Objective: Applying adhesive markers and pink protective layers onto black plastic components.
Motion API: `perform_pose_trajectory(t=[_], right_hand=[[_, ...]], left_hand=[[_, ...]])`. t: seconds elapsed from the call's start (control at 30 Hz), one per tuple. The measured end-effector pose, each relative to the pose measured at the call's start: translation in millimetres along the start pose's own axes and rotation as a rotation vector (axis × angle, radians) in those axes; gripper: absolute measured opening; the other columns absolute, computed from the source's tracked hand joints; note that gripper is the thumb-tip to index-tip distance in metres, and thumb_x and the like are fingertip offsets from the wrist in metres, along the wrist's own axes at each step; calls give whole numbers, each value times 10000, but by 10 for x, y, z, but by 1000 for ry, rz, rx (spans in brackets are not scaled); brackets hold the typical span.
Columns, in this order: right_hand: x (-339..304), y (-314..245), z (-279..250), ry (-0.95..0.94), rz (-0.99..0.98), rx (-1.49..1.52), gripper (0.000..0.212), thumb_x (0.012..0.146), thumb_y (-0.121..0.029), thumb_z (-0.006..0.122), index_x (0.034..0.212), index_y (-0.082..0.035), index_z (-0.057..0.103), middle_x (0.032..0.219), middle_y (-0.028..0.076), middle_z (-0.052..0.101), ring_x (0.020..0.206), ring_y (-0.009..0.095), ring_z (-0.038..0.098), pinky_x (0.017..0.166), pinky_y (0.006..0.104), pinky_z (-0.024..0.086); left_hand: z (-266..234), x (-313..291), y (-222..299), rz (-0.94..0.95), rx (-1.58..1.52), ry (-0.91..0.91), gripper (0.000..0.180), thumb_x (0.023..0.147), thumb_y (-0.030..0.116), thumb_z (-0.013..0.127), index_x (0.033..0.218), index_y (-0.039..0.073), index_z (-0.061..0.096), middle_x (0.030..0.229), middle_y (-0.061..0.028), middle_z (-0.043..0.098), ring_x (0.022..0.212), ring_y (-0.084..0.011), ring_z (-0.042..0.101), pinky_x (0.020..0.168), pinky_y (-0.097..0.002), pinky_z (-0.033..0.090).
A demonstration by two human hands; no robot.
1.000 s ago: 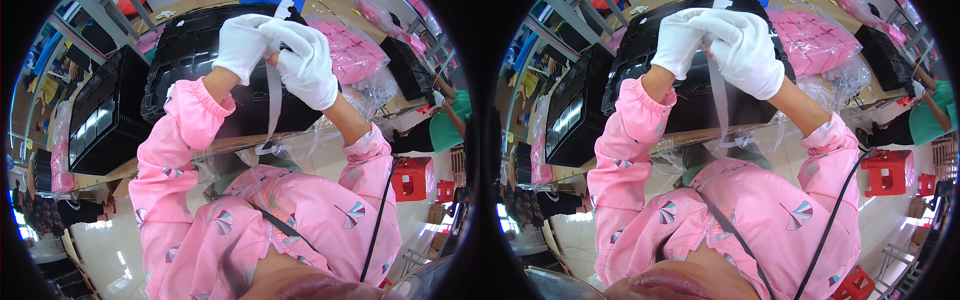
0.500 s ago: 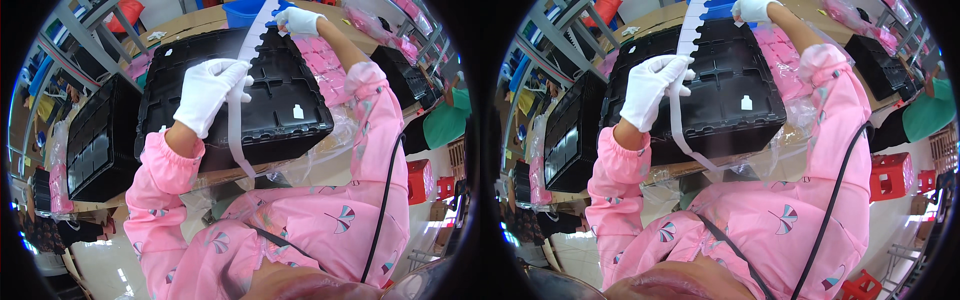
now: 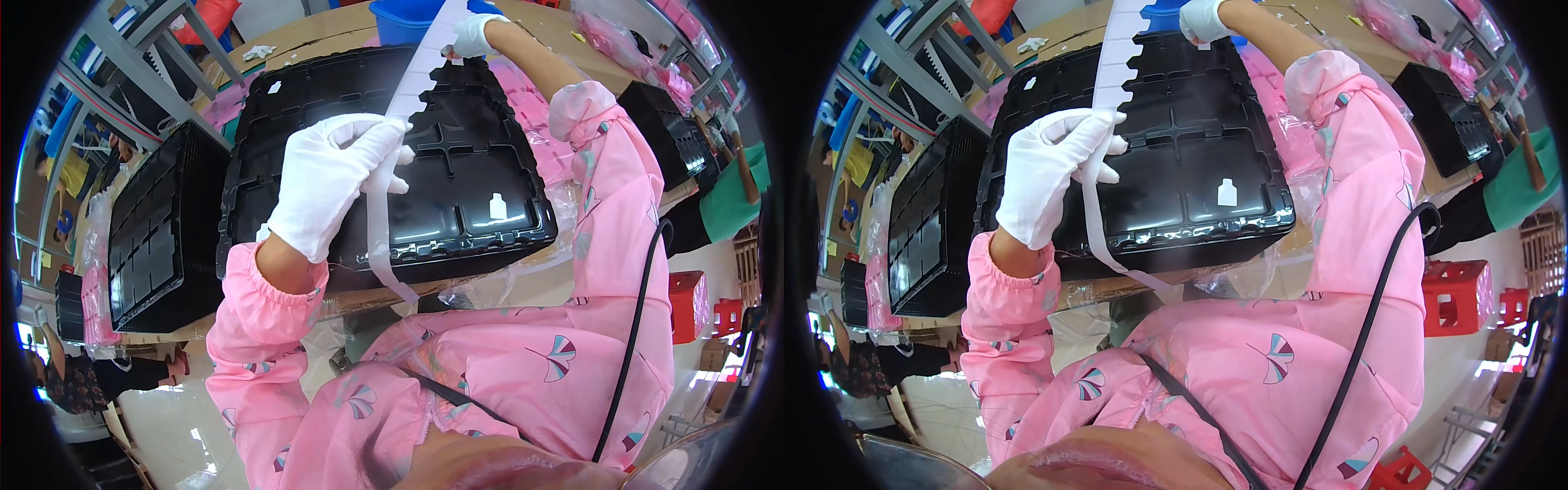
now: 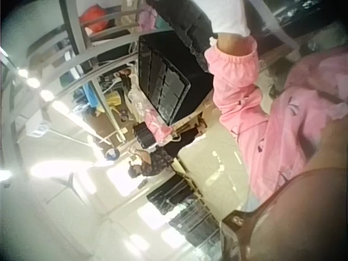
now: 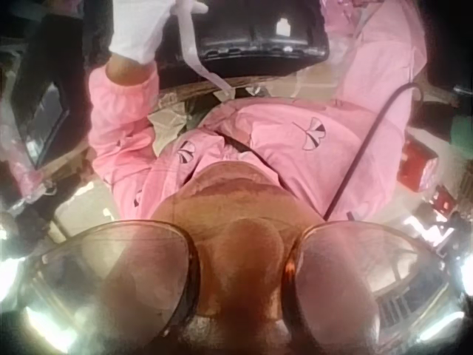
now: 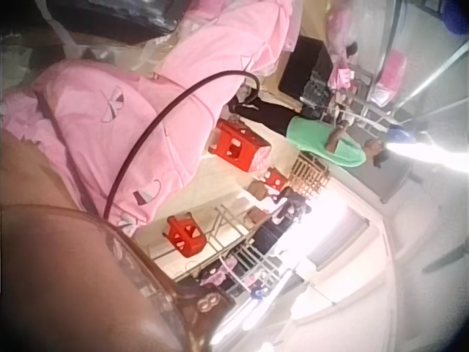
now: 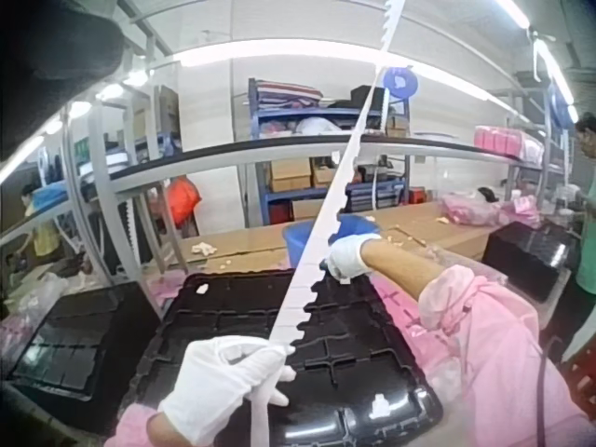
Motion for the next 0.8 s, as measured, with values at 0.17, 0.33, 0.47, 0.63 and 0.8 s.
perform_pose_trajectory(t=[0.17,0.33,0.47,0.63,0.8], right_hand=[[-143,-4,-14,81,-84,167,354,775,-367,636,1004,-105,699,889,137,678,774,272,648,708,363,511],[-66,105,110,119,59,288,285,764,-324,643,955,-121,707,931,141,676,822,284,648,751,361,504],[-61,42,222,576,-162,131,269,810,-282,598,989,-100,684,927,160,667,869,313,639,768,370,496],[-1009,238,17,994,-148,759,116,761,-56,608,847,-9,670,852,159,665,819,307,636,743,360,505],[-2049,-48,275,707,-317,960,144,787,-102,627,889,-5,658,824,166,649,754,284,633,685,325,496]], left_hand=[[23,-48,34,3,84,-5,246,897,215,596,993,2,671,805,-93,666,598,-146,626,526,-225,494],[66,-73,35,1,105,-10,240,897,211,595,995,5,669,803,-88,667,600,-143,626,524,-217,484],[71,-4,-43,61,200,-31,241,891,227,607,989,16,670,824,-72,672,641,-124,634,539,-196,459],[19,-66,-25,49,239,-128,341,892,310,595,1082,29,637,902,-74,680,743,-124,652,635,-215,454],[-86,-346,47,231,359,-3,289,909,264,579,1097,57,650,946,-68,686,802,-117,662,614,-192,430]])
Point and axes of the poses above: each hand's wrist, its own x-axis towards the middle knuckle, its own z-axis out of the palm, y = z × x, the point moved 6 cm from there along x, towards the middle knuckle
